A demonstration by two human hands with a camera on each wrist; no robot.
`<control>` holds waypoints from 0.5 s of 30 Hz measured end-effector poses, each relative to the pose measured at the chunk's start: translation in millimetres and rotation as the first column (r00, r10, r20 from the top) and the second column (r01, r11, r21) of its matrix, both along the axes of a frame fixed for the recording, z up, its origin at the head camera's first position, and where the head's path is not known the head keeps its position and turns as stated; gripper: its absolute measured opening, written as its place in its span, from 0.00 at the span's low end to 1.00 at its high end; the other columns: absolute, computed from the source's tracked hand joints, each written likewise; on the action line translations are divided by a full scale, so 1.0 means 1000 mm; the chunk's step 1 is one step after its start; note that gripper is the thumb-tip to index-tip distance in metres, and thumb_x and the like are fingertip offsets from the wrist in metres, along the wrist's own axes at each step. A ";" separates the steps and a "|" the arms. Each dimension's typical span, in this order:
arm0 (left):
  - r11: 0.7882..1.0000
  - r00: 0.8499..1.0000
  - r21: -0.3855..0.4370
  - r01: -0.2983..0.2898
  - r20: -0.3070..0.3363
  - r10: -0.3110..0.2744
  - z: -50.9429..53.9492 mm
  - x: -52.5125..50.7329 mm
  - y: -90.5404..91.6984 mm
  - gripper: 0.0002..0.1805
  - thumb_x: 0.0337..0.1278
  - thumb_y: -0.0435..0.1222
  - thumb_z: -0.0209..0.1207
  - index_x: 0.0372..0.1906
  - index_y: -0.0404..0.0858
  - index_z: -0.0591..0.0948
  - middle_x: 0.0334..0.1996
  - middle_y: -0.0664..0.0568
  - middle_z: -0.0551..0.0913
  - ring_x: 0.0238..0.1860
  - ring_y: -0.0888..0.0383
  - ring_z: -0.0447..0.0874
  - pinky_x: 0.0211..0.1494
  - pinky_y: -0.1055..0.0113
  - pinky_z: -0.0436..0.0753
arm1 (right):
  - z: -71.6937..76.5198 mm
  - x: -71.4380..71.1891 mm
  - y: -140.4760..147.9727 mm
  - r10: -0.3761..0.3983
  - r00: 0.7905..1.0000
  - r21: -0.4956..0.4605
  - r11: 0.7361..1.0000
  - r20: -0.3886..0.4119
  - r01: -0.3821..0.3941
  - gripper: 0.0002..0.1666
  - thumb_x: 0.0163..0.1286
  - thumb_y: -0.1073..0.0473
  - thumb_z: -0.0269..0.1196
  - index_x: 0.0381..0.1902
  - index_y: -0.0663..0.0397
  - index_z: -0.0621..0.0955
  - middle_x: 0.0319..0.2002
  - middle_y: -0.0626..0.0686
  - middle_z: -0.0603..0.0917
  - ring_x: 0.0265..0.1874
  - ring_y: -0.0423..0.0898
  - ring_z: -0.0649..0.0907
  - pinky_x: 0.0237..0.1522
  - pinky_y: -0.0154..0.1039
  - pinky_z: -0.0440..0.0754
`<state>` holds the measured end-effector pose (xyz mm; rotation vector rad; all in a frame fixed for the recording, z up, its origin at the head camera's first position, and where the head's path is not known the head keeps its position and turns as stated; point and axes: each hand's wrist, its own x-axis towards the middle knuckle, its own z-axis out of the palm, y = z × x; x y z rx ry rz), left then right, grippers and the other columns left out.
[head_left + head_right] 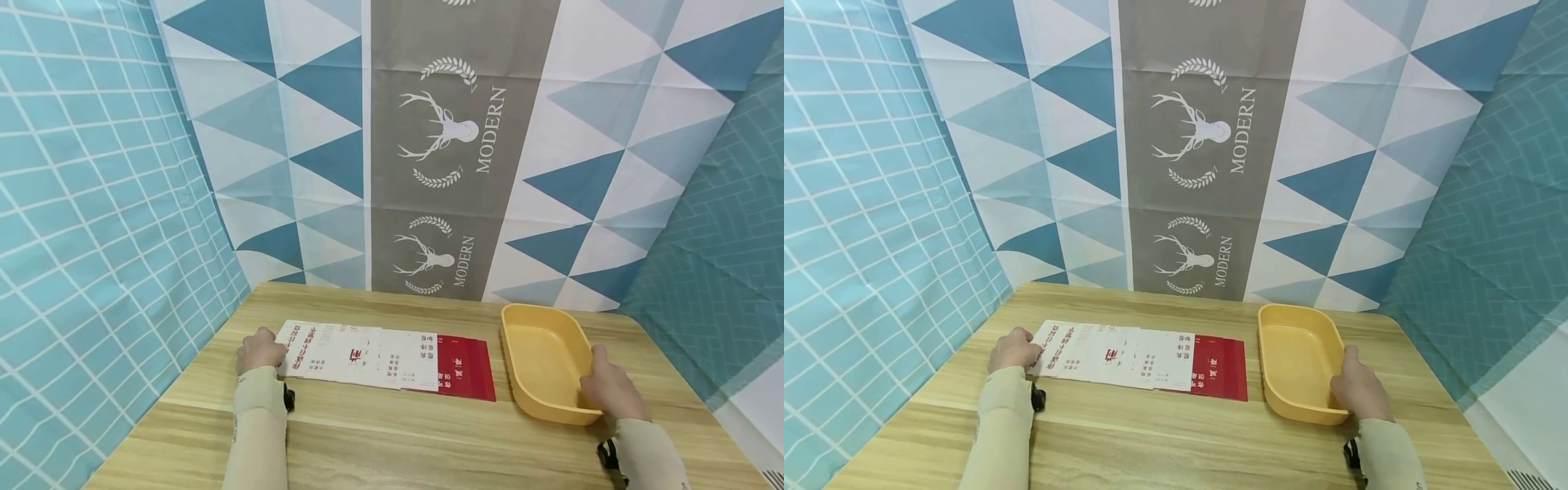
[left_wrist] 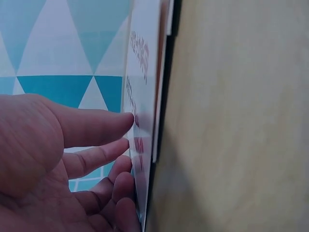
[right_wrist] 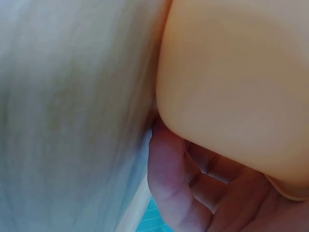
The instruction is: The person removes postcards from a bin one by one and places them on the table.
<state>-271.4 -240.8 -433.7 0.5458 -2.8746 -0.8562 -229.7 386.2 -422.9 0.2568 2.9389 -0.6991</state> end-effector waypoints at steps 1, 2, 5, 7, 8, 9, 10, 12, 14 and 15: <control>1.000 1.000 0.006 -0.003 0.002 0.003 0.000 0.000 0.000 0.22 0.58 0.33 0.52 0.55 0.24 0.75 0.48 0.23 0.79 0.40 0.33 0.80 0.38 0.46 0.80 | -0.001 -0.001 0.000 0.000 1.000 0.002 1.000 0.005 0.000 0.40 0.69 0.65 0.51 0.71 0.76 0.47 0.50 0.80 0.75 0.36 0.58 0.79 0.37 0.51 0.79; 1.000 1.000 0.010 -0.006 0.001 0.006 0.001 0.000 0.000 0.20 0.58 0.33 0.52 0.53 0.25 0.75 0.46 0.24 0.78 0.39 0.35 0.79 0.37 0.47 0.79 | -0.001 -0.001 0.000 0.000 1.000 0.006 1.000 0.010 0.000 0.40 0.69 0.64 0.51 0.71 0.76 0.47 0.50 0.81 0.75 0.37 0.59 0.79 0.38 0.52 0.79; 1.000 1.000 0.022 -0.004 -0.017 0.004 0.004 0.001 0.002 0.21 0.62 0.35 0.51 0.55 0.24 0.75 0.48 0.23 0.76 0.42 0.32 0.78 0.40 0.45 0.78 | -0.002 -0.003 0.000 0.002 1.000 0.017 1.000 0.017 -0.002 0.40 0.69 0.63 0.52 0.71 0.76 0.47 0.51 0.81 0.74 0.38 0.60 0.80 0.38 0.53 0.79; 1.000 1.000 0.027 0.011 -0.030 -0.010 0.008 0.000 0.008 0.23 0.66 0.38 0.49 0.59 0.25 0.73 0.52 0.22 0.74 0.47 0.28 0.77 0.46 0.41 0.78 | -0.001 -0.002 0.003 0.003 1.000 0.012 1.000 0.024 -0.003 0.41 0.70 0.62 0.52 0.71 0.76 0.47 0.51 0.81 0.74 0.38 0.60 0.81 0.38 0.53 0.79; 0.999 0.998 0.022 0.031 -0.049 -0.029 0.011 0.000 0.012 0.25 0.68 0.39 0.50 0.63 0.25 0.72 0.55 0.21 0.73 0.51 0.25 0.77 0.49 0.39 0.78 | -0.001 -0.002 0.004 0.003 1.000 0.004 1.000 0.027 -0.003 0.41 0.71 0.60 0.52 0.71 0.76 0.47 0.51 0.81 0.74 0.38 0.60 0.80 0.38 0.52 0.79; 0.999 0.997 0.020 0.050 -0.064 -0.048 0.015 0.000 0.018 0.27 0.70 0.40 0.49 0.66 0.26 0.71 0.58 0.21 0.72 0.55 0.25 0.75 0.53 0.37 0.77 | -0.001 -0.001 0.006 0.002 1.000 -0.002 1.000 0.031 -0.002 0.41 0.72 0.58 0.52 0.71 0.76 0.47 0.50 0.80 0.75 0.37 0.59 0.81 0.38 0.52 0.79; 0.997 0.994 0.014 0.073 -0.077 -0.072 0.018 -0.001 0.024 0.27 0.71 0.40 0.49 0.67 0.27 0.70 0.60 0.22 0.72 0.57 0.25 0.75 0.55 0.36 0.77 | -0.001 -0.001 0.008 0.005 0.999 -0.009 1.000 0.039 -0.005 0.43 0.73 0.55 0.52 0.70 0.77 0.46 0.49 0.79 0.76 0.37 0.59 0.80 0.38 0.51 0.79; 0.992 0.986 -0.001 0.129 -0.106 -0.128 0.027 -0.002 0.040 0.27 0.73 0.41 0.50 0.69 0.30 0.70 0.64 0.26 0.72 0.61 0.27 0.74 0.59 0.34 0.75 | 0.000 0.001 0.013 0.018 0.999 -0.012 1.000 0.048 -0.018 0.48 0.76 0.47 0.51 0.70 0.80 0.44 0.50 0.81 0.75 0.38 0.60 0.81 0.38 0.51 0.79; 0.981 0.971 -0.023 0.195 -0.139 -0.196 0.036 -0.004 0.059 0.26 0.74 0.41 0.51 0.70 0.32 0.70 0.66 0.30 0.73 0.65 0.30 0.73 0.62 0.33 0.73 | 0.000 0.002 0.018 0.038 0.998 -0.011 0.999 0.055 -0.037 0.56 0.78 0.37 0.48 0.70 0.83 0.40 0.52 0.85 0.73 0.38 0.61 0.81 0.38 0.51 0.80; 0.973 0.961 -0.042 0.227 -0.153 -0.231 0.039 -0.004 0.070 0.26 0.74 0.42 0.52 0.70 0.34 0.71 0.66 0.32 0.74 0.66 0.32 0.73 0.64 0.33 0.73 | 0.001 0.002 0.020 0.048 0.997 -0.001 0.999 0.061 -0.048 0.60 0.77 0.32 0.45 0.70 0.85 0.38 0.54 0.87 0.72 0.39 0.62 0.82 0.38 0.51 0.80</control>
